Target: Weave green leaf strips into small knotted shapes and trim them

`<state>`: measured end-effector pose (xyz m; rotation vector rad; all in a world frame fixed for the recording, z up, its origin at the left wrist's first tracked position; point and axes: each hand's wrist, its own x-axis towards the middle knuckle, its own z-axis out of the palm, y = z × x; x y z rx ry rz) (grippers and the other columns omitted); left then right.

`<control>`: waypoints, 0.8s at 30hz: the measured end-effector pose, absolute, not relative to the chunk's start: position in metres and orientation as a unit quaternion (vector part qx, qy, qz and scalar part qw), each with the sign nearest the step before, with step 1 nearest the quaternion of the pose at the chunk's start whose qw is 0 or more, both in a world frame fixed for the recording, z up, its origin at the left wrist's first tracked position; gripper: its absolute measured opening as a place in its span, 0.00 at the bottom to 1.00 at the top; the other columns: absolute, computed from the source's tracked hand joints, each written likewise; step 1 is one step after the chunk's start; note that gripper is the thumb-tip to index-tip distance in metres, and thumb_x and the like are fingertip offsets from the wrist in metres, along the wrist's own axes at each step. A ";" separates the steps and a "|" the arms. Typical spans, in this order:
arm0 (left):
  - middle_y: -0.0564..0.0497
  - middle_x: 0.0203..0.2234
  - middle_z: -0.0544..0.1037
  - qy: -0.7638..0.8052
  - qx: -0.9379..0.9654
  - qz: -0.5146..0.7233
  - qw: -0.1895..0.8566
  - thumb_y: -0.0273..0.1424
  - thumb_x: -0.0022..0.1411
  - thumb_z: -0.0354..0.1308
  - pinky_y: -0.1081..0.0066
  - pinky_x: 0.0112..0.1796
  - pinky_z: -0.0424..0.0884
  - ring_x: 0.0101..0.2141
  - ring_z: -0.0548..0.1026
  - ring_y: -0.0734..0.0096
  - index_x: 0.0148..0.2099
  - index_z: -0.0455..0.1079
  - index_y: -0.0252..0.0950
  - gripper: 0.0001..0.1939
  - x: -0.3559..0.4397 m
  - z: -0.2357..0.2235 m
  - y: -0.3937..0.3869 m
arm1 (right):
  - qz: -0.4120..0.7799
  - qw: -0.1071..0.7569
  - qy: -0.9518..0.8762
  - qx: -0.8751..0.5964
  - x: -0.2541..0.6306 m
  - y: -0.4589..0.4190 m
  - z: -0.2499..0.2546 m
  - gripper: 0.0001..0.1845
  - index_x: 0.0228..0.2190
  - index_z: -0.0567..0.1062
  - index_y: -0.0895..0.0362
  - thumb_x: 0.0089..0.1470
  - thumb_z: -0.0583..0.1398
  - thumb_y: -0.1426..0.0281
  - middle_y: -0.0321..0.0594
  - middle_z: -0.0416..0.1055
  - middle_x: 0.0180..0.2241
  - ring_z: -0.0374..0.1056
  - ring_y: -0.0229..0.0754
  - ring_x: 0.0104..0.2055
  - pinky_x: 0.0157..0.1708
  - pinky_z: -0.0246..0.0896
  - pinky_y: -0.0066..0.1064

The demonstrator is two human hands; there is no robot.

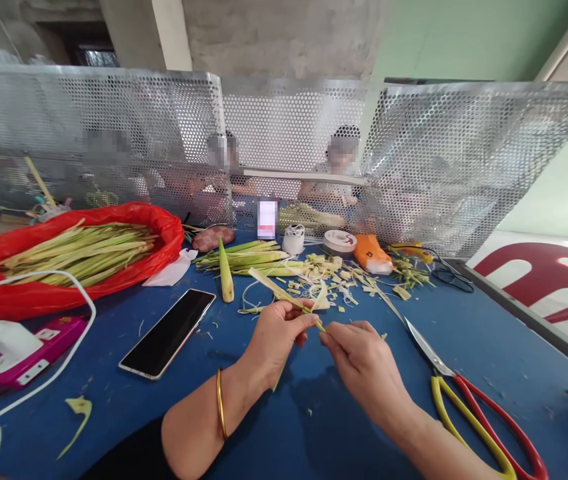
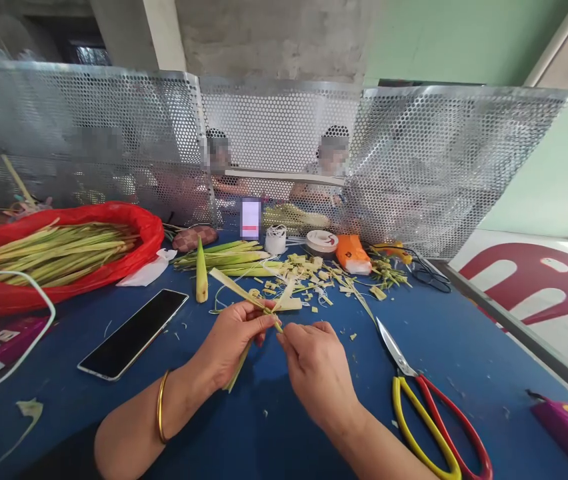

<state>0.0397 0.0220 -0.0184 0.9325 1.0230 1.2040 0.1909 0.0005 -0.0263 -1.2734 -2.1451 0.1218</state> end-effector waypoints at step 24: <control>0.43 0.27 0.80 0.422 0.469 0.299 0.716 0.42 0.54 0.60 0.78 0.16 0.53 0.17 0.66 0.80 0.36 0.78 0.31 0.18 0.028 -0.003 0.019 | 0.396 0.421 -0.653 -0.489 0.215 0.017 0.002 0.21 0.31 0.79 0.57 0.54 0.58 0.52 0.39 0.73 0.27 0.67 0.42 0.31 0.32 0.61 0.32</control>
